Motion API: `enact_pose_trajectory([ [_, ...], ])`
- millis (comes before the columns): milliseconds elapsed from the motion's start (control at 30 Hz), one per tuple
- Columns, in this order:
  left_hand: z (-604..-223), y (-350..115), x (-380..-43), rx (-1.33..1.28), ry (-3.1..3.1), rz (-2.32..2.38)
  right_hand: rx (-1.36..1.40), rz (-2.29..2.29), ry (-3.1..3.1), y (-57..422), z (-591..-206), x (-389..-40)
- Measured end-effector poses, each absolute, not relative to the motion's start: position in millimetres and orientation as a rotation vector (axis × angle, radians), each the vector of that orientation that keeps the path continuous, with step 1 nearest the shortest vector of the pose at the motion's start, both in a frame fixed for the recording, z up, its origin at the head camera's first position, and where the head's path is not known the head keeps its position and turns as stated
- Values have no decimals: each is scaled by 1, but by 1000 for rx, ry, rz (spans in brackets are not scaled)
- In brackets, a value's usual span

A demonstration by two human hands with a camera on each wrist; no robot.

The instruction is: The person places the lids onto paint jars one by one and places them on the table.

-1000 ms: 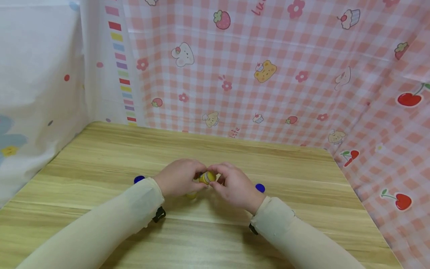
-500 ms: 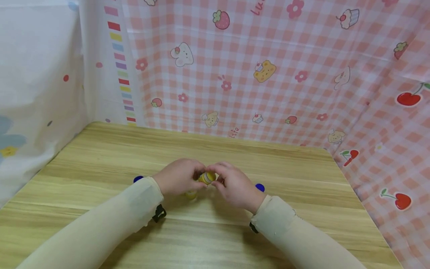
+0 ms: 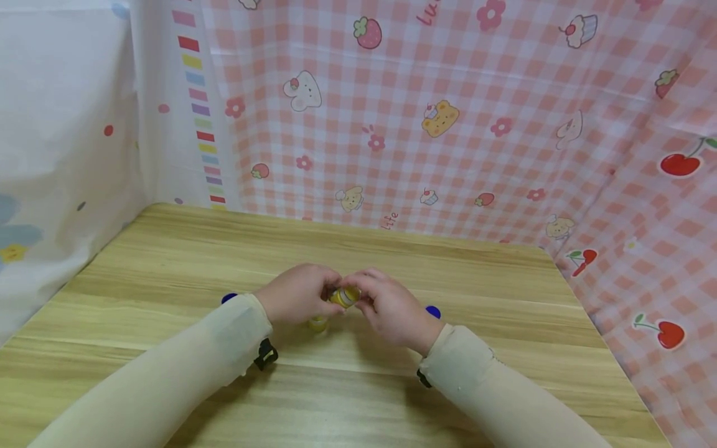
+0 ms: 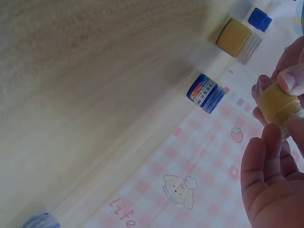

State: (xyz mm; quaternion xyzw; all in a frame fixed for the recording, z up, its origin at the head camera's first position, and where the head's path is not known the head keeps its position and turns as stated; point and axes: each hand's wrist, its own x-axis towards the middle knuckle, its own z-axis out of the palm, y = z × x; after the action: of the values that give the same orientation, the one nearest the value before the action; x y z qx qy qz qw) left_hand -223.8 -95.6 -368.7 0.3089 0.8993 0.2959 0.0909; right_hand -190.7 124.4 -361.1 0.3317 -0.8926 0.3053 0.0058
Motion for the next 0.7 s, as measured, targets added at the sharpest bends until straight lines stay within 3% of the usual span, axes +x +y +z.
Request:
enact_pose_trajectory([
  [700, -360, -96, -224, 873, 2587, 964, 1041, 967, -2798, 126, -355, -190],
])
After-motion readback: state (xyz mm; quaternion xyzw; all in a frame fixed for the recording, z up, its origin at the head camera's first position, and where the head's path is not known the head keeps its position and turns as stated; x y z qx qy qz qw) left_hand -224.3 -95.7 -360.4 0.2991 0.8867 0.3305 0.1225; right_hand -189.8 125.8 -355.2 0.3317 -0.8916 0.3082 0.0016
